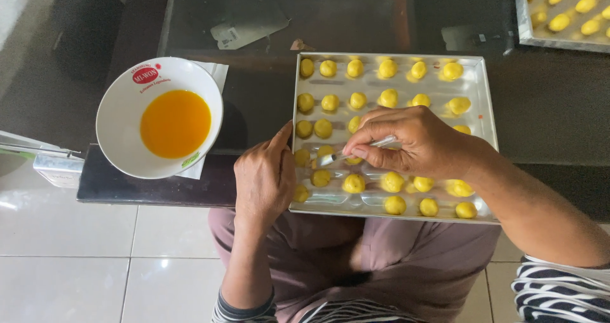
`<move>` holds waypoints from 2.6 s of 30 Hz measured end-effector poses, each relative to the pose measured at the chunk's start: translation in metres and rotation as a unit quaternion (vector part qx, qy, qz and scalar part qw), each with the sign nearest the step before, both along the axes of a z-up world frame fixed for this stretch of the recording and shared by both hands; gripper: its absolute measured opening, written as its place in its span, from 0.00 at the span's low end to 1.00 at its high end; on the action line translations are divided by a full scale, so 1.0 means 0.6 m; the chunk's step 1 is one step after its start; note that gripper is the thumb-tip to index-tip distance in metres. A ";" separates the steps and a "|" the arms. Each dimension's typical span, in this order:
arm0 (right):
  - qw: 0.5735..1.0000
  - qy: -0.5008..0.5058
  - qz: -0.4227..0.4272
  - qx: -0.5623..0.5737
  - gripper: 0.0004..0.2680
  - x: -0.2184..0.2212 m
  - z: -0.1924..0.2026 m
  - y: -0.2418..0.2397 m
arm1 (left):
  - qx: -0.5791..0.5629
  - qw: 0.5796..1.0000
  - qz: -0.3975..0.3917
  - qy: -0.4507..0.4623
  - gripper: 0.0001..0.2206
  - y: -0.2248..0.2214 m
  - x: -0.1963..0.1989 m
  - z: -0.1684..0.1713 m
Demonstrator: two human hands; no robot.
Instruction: Applying glaze to small round pastries on a baking tray using a brush.
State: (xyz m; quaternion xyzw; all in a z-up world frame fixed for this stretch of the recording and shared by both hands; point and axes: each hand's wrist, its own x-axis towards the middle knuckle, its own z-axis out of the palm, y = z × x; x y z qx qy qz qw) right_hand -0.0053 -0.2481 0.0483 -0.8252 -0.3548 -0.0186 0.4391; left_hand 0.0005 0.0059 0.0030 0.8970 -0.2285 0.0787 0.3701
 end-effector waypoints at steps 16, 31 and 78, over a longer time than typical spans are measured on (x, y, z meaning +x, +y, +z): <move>1.000 -0.001 0.019 0.007 0.08 -0.006 0.007 -0.019 | 0.006 1.000 0.017 0.011 0.20 -0.005 -0.002 0.008; 0.997 0.017 0.042 -0.059 0.04 -0.019 0.044 -0.060 | 0.018 0.998 0.043 -0.051 0.17 -0.012 -0.002 0.000; 0.945 0.075 -0.177 -0.266 0.09 -0.064 0.105 -0.152 | 0.038 0.997 0.056 -0.025 0.19 -0.015 -0.003 -0.001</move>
